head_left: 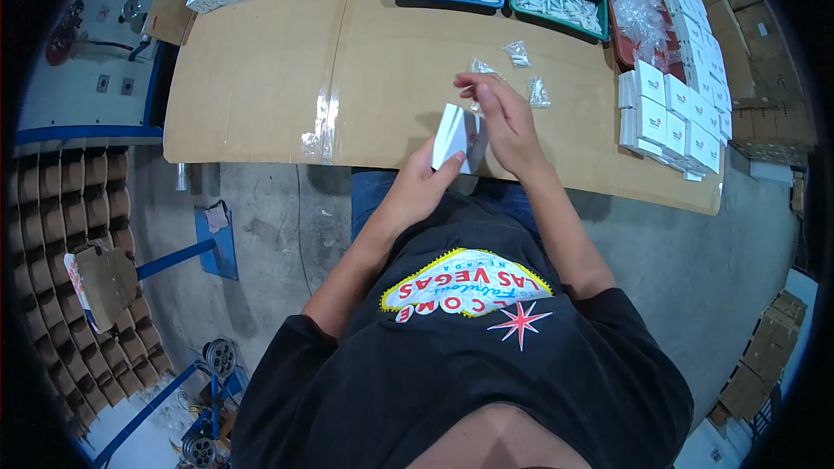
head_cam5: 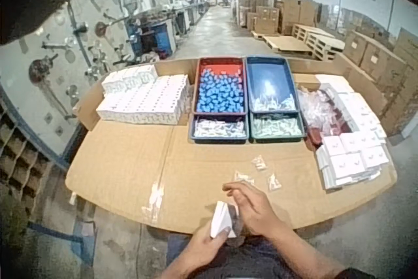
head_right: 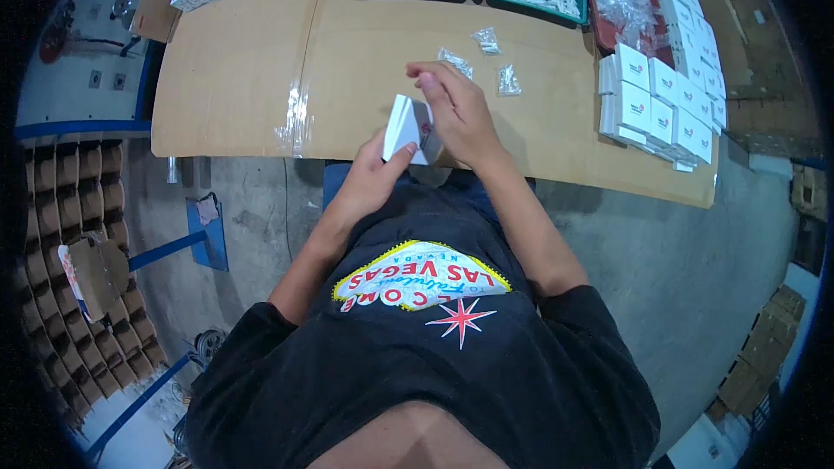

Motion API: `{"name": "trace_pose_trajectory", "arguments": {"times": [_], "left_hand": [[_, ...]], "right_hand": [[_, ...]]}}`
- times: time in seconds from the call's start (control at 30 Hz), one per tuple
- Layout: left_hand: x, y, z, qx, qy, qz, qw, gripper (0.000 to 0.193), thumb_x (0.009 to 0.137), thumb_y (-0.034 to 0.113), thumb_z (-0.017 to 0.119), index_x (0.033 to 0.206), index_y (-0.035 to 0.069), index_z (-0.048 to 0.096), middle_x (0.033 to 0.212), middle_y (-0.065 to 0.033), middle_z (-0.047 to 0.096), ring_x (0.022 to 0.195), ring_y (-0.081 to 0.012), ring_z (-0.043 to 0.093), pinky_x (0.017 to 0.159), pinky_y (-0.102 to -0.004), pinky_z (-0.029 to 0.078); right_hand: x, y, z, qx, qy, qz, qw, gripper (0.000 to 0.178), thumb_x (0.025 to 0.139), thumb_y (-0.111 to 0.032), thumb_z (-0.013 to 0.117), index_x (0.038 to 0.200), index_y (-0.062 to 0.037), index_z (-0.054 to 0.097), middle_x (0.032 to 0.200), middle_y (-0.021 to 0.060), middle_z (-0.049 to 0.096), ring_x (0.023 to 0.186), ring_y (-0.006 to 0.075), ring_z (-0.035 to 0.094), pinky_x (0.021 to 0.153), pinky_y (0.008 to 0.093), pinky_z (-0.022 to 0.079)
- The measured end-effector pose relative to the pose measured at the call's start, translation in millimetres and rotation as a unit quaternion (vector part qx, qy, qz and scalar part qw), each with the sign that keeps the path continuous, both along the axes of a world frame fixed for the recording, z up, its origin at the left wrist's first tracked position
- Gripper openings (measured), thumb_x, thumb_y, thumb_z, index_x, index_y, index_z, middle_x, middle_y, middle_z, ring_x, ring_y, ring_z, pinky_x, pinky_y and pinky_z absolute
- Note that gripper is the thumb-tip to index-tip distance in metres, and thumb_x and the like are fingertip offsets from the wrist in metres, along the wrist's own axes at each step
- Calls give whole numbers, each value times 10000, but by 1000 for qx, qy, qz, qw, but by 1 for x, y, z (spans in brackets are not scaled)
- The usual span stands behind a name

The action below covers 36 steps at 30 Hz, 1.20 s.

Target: The person assembles small white boxes by hand. They pick up a box, insert a small plastic bag containing a blue item, and close the box. The person repeats this process for multiple units, stacking the finished boxes on the table.

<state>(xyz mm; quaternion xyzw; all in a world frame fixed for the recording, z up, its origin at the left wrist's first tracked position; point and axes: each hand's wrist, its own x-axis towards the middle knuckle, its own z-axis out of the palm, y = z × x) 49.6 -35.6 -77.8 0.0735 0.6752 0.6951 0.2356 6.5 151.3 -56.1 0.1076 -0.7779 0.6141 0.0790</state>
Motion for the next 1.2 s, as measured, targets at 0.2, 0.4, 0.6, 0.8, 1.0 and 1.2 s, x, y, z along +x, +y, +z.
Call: {"name": "trace_pose_trajectory", "arguments": {"times": [0.2,0.4,0.6,0.8,1.0,1.2], "left_hand": [[9,7,4,-8,15,-22,1000,332,1049,145,593,1331,-26,561,1073,-16,655,953,-76,575,823,-261,491],[5,12,-1,1,-40,3,999,343,1054,212,582,1320,-5,582,1103,-32,675,974,-95,630,831,-274,514],[-16,-1,-12,176,-197,139,954,394,1055,244,542,1325,-43,548,1217,-145,665,1067,-216,676,920,-389,553],[-7,14,-2,132,-181,8,975,502,1095,295,485,1492,-8,433,1309,-148,629,1125,-223,657,970,-376,534],[-20,8,-13,28,-129,-18,991,518,1103,279,458,1546,17,396,1342,-134,620,1050,-170,658,930,-308,533],[-16,16,-17,-13,-110,-37,993,473,1098,307,498,1491,44,484,1286,-120,648,1004,-144,660,910,-289,529]], "right_hand": [[-3,-22,-11,37,94,-70,992,416,1080,-169,456,735,35,566,642,157,542,552,318,554,548,430,422],[-5,-7,-17,42,-61,-52,996,297,1049,-214,557,907,18,677,829,177,662,715,313,640,675,404,501],[27,17,12,186,35,74,979,605,805,-372,841,1304,-92,642,1345,183,584,1239,351,579,1053,451,459],[58,63,-6,245,62,-39,967,585,743,-266,880,1257,-89,664,1279,159,631,1209,353,601,1029,435,478],[61,199,-15,369,93,-434,817,516,724,-272,891,1151,-61,689,1155,141,677,1087,353,635,935,459,498],[90,292,-26,421,16,-582,695,512,780,-361,865,1150,-46,701,1190,147,662,1152,369,586,990,465,468]]}}
